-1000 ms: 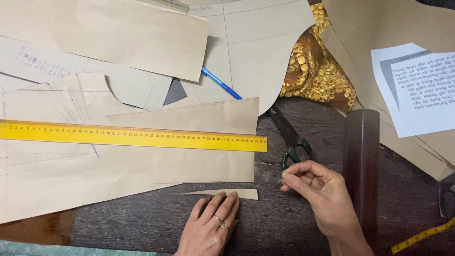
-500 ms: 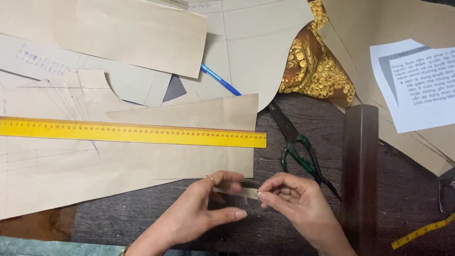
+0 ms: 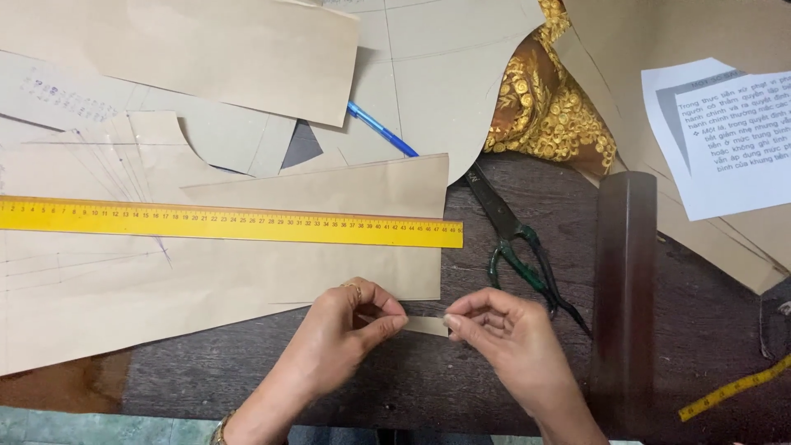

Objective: The person aligns and tapes pieces of pattern paper together on a work surface. They use a ruler to measure and ensure straight edges, then apply pieces of tape to secure the paper sections. The person handles the paper and tape by hand throughout the process.

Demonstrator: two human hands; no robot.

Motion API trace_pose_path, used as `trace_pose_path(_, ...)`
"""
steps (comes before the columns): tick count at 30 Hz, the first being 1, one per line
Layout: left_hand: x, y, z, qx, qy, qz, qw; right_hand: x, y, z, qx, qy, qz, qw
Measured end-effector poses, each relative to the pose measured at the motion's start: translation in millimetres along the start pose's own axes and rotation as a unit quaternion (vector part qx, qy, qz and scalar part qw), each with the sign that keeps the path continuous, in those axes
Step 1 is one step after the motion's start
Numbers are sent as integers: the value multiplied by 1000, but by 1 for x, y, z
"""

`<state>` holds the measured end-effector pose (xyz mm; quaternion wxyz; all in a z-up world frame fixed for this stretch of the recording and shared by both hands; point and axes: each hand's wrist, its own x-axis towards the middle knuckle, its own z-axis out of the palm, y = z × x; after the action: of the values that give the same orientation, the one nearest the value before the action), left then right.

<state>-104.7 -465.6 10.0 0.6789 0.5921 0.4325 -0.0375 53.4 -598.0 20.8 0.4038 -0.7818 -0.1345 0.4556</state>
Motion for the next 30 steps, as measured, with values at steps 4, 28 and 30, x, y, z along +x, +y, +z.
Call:
trace_pose_path(4,2,-1,-2,25,7,-29,999,0,10,2,11,-14,-45,999)
trace_pose_path(28,19,-14,4,71,-11,-46,996,-5,58,23,72,70,13,995)
trace_pose_path(30,19,-11,6,74,-8,-53,996,-5,53,24,77,77,28,994)
